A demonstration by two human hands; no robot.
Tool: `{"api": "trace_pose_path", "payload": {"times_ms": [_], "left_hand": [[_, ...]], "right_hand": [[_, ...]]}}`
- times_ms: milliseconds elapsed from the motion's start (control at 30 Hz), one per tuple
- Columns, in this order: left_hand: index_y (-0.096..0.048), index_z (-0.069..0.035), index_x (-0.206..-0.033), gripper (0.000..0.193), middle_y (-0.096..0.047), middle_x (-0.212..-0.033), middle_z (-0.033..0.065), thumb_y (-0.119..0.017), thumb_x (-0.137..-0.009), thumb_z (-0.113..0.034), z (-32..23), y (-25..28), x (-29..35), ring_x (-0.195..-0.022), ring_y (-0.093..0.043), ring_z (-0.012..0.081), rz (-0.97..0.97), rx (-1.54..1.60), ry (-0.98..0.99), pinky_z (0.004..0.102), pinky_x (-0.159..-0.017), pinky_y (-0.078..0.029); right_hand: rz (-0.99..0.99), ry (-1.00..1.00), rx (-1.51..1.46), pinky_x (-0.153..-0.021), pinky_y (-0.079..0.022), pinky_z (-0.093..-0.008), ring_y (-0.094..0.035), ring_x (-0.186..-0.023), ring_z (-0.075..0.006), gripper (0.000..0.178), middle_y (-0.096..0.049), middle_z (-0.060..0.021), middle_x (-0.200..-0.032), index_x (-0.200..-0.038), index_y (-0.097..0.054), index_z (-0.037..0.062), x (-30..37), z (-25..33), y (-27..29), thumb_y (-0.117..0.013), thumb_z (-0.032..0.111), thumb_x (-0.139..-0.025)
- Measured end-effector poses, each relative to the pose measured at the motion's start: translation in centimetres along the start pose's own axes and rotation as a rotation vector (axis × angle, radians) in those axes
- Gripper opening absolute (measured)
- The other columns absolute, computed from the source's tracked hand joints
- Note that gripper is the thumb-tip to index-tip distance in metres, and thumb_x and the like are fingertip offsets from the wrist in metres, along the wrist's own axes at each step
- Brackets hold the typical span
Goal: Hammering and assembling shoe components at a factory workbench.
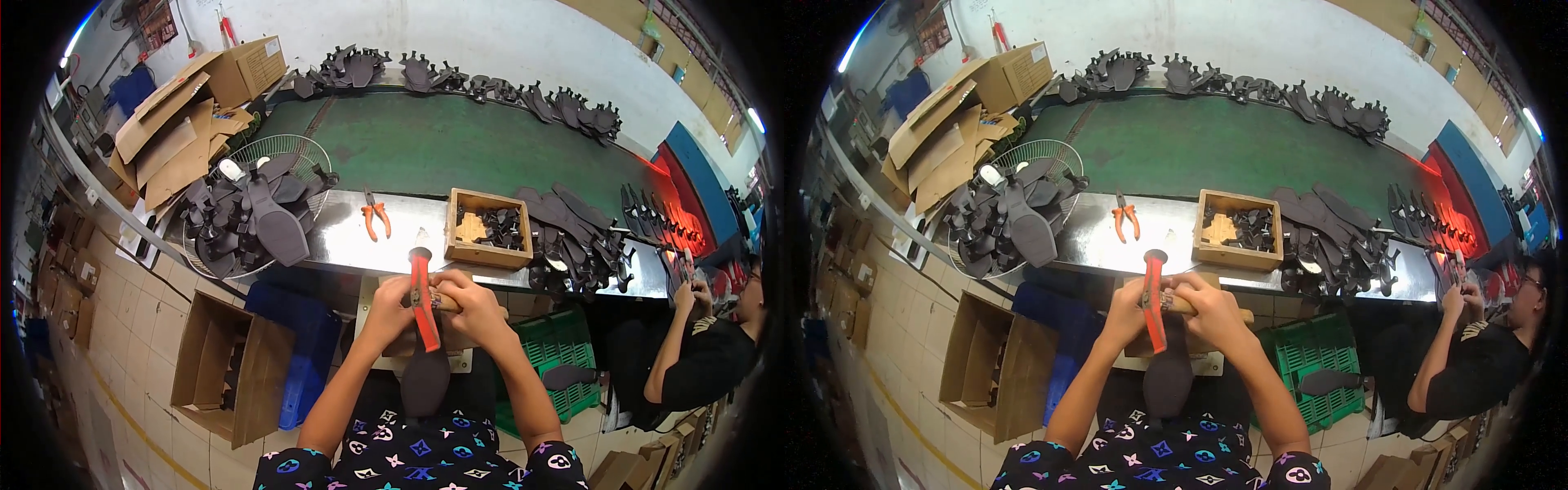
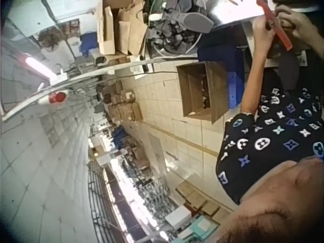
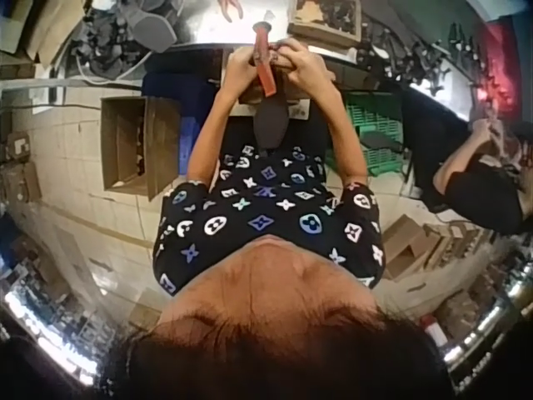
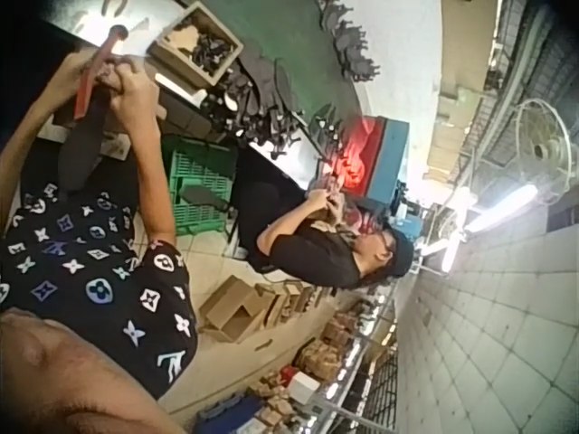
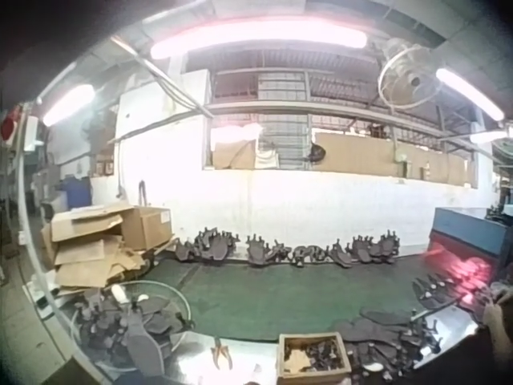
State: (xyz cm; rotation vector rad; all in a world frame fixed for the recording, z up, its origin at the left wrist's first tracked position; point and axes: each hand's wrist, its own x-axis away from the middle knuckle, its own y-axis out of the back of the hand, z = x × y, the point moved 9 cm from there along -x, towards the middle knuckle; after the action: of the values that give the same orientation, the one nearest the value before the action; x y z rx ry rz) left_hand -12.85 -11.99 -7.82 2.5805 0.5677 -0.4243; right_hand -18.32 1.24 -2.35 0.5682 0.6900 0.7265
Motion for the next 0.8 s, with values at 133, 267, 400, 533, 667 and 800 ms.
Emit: {"api": "trace_pose_path", "payload": {"times_ms": [133, 267, 400, 533, 667, 800], "left_hand": [[-0.074, -0.001, -0.103, 0.029, -0.075, -0.094, 0.0128, -0.078, -0.075, -0.007, 0.9, -0.9, -0.7, -0.088, -0.070, 0.0185, 0.154, 0.131, 0.137, 0.0319, -0.083, -0.053], [-0.075, 0.000, -0.099, 0.025, -0.075, -0.095, 0.0117, -0.077, -0.076, -0.008, 0.6, -0.7, -1.2, -0.086, -0.070, 0.0198, 0.185, 0.185, -0.001, 0.0313, -0.082, -0.053], [-0.076, -0.002, -0.095, 0.021, -0.075, -0.095, 0.0109, -0.077, -0.075, -0.007, 0.2, -1.1, -1.7, -0.085, -0.070, 0.0195, 0.216, 0.204, 0.000, 0.0316, -0.082, -0.053], [-0.059, 0.001, -0.128, 0.061, -0.074, -0.109, 0.0087, -0.083, -0.076, -0.021, 1.3, -0.8, -0.3, -0.108, -0.065, 0.0237, 0.258, 0.021, 0.050, 0.0352, -0.098, -0.046], [-0.009, 0.007, -0.154, 0.113, -0.064, -0.135, 0.0031, -0.079, -0.080, -0.041, 1.2, -1.4, 0.8, -0.141, -0.042, 0.0264, 0.318, -0.258, 0.009, 0.0535, -0.120, -0.010], [-0.004, 0.006, -0.155, 0.116, -0.059, -0.141, -0.0020, -0.076, -0.081, -0.046, 1.6, -1.3, 1.7, -0.147, -0.033, 0.0254, 0.382, -0.375, 0.054, 0.0630, -0.117, 0.009]], "right_hand": [[-0.081, -0.144, -0.069, -0.071, -0.052, -0.0329, -0.066, -0.083, -0.0231, 0.031, -0.066, -0.0083, -0.100, -0.114, -0.064, 0.0026, 1.1, 0.4, 1.8, -0.068, 0.000, -0.082], [-0.284, -0.312, -0.452, -0.061, -0.048, -0.0263, -0.058, -0.069, -0.0114, 0.031, -0.064, -0.0054, -0.089, -0.127, -0.055, -0.0023, 4.8, 1.4, 4.0, -0.060, 0.005, -0.097], [-0.248, -0.104, -0.070, -0.063, -0.051, -0.0343, -0.065, -0.069, -0.0248, 0.030, -0.066, -0.0150, -0.090, -0.125, -0.056, -0.0034, 5.5, 5.1, 5.0, -0.059, 0.003, -0.096], [-0.080, -0.142, 0.010, -0.072, -0.054, -0.0400, -0.067, -0.086, -0.0391, 0.044, -0.064, -0.0253, -0.104, -0.134, -0.051, -0.0067, 4.7, 5.3, 3.7, -0.064, 0.003, -0.092], [-0.378, 0.100, 0.067, -0.077, -0.056, -0.0393, -0.069, -0.093, -0.0403, 0.046, -0.063, -0.0295, -0.117, -0.128, -0.052, -0.0124, 7.8, 9.3, 7.8, -0.069, 0.003, -0.089], [-0.091, -0.221, -0.035, -0.083, -0.058, -0.0379, -0.071, -0.097, -0.0327, 0.039, -0.066, -0.0247, -0.120, -0.127, -0.054, -0.0104, 6.0, 2.8, 1.6, -0.065, 0.002, -0.091]]}}
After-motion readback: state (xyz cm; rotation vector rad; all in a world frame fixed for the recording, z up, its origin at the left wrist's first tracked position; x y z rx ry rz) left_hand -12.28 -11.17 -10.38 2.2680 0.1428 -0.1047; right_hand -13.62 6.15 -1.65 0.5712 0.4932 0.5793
